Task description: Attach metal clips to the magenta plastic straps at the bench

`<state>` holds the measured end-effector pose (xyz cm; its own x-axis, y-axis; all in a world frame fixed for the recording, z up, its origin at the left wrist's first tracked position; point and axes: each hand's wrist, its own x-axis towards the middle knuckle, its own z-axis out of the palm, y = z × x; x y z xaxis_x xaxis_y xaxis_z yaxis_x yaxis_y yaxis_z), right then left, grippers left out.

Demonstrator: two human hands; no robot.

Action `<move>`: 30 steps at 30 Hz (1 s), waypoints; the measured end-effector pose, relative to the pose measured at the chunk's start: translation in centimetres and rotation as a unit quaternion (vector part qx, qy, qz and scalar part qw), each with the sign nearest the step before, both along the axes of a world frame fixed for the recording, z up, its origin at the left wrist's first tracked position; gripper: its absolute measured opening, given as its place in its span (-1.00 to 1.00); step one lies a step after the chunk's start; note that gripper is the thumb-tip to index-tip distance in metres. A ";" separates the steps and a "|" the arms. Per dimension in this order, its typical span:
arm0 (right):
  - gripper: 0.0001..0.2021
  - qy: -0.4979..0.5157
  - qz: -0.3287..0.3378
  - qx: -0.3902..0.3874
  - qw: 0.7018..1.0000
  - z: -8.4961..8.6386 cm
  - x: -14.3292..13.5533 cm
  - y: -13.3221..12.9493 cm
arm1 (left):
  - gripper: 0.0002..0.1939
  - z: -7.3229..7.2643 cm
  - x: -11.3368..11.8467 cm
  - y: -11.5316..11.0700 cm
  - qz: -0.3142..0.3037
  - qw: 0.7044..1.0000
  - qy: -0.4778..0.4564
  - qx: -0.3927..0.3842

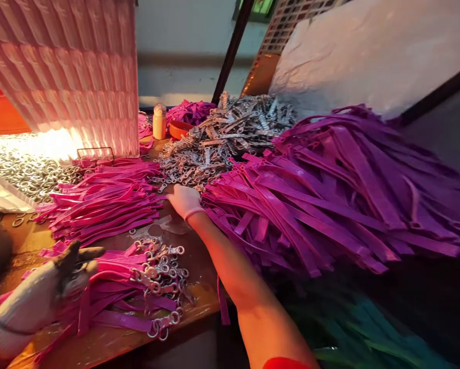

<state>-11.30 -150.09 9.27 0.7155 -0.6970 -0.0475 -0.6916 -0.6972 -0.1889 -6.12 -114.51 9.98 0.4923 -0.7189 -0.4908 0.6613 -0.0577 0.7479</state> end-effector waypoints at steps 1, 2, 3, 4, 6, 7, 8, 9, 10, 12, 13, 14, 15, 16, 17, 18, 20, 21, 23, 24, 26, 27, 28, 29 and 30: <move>-0.69 0.012 -0.014 0.003 1.000 -1.0 1.3 -0.7 | -0.74 0.2 -0.5 -0.9 -0.015 1.000 0.009 -0.010; -0.69 0.017 -0.016 0.009 1.000 -1.9 2.2 -1.3 | -0.72 0.4 -0.9 -1.6 -0.026 1.000 0.008 -0.015; -0.69 0.019 -0.018 0.014 1.000 -2.8 2.8 -1.7 | -0.68 0.5 -1.2 -2.1 -0.032 0.999 0.004 -0.019; -0.69 0.018 -0.020 0.018 0.999 -3.5 3.0 -2.0 | -0.65 0.5 -1.3 -2.3 -0.029 0.999 0.007 -0.020; -0.69 0.007 -0.018 0.025 0.999 -4.5 2.9 -2.4 | -0.59 0.2 -1.5 -2.3 -0.012 1.000 0.017 -0.022; -0.69 0.000 -0.017 0.029 0.999 -4.8 2.7 -2.6 | -0.58 -0.1 -1.6 -2.1 -0.002 1.000 0.019 -0.022; -0.70 -0.008 -0.016 0.033 0.999 -4.9 2.4 -2.8 | -0.58 -0.5 -1.7 -1.8 0.009 1.000 0.014 -0.019; -0.71 -0.018 -0.016 0.037 0.999 -5.0 2.1 -3.0 | -0.59 -0.9 -1.7 -1.6 0.019 1.000 0.000 -0.013; -0.72 -0.029 -0.017 0.042 0.999 -4.9 1.8 -3.0 | -0.61 -1.3 -1.8 -1.4 0.021 0.999 -0.023 -0.003; -0.70 -0.061 -0.019 0.044 0.997 -4.4 1.4 -2.8 | -0.61 -1.8 -1.9 -1.0 0.012 0.997 -0.071 0.030; -0.69 -0.081 -0.018 0.042 0.996 -4.1 1.1 -2.3 | -0.60 -2.0 -1.9 -0.8 0.010 0.995 -0.082 0.047; -0.67 -0.102 -0.015 0.039 0.994 -3.7 0.7 -1.5 | -0.59 -2.1 -1.9 -0.6 0.012 0.995 -0.079 0.059; -0.65 -0.119 -0.008 0.038 0.992 -3.3 0.2 -0.4 | -0.60 -2.1 -1.9 -0.4 0.019 0.996 -0.065 0.064; -0.65 -0.141 0.012 0.043 0.989 -2.9 -0.5 1.1 | -0.62 -2.2 -2.0 -0.2 0.030 0.997 -0.047 0.060; -0.67 -0.170 0.050 0.053 0.983 -2.4 -1.3 3.0 | -0.63 -2.2 -2.0 -0.1 0.041 0.998 -0.030 0.047; -0.69 -0.199 0.104 0.067 0.972 -2.0 -2.2 5.1 | -0.63 -2.2 -2.1 0.1 0.046 0.998 -0.019 0.031; -0.74 -0.297 0.279 0.086 0.909 -1.1 -4.3 9.8 | -0.64 -2.3 -2.4 0.3 0.049 0.999 -0.019 0.005; -0.74 -0.315 0.354 0.072 0.878 -0.7 -5.2 12.1 | -0.67 -2.4 -2.6 0.3 0.050 0.998 -0.028 0.000; -0.73 -0.289 0.440 -0.001 0.850 0.1 -6.7 15.9 | -0.74 -2.4 -3.0 0.2 0.042 0.997 -0.065 0.000; -0.72 -0.264 0.468 -0.040 0.842 0.4 -7.2 17.3 | -0.75 -2.3 -3.3 0.1 0.034 0.995 -0.092 0.000; -0.73 -0.227 0.495 -0.090 0.834 0.7 -7.7 18.9 | -0.71 -1.9 -3.9 0.2 0.017 0.990 -0.141 -0.002; -0.74 -0.232 0.493 -0.092 0.833 0.7 -7.8 19.3 | -0.69 -1.6 -4.2 0.3 0.011 0.988 -0.157 -0.003; -0.76 -0.254 0.481 -0.075 0.836 0.5 -7.9 19.6 | -0.69 -1.2 -4.5 0.5 0.011 0.986 -0.168 -0.003; -0.76 -0.290 0.458 -0.042 0.839 0.3 -8.0 19.7 | -0.70 -0.9 -4.8 0.7 0.013 0.984 -0.177 -0.002; -0.76 -0.332 0.430 0.004 0.840 0.0 -8.0 19.8 | -0.70 -0.6 -5.2 0.8 0.016 0.983 -0.184 -0.003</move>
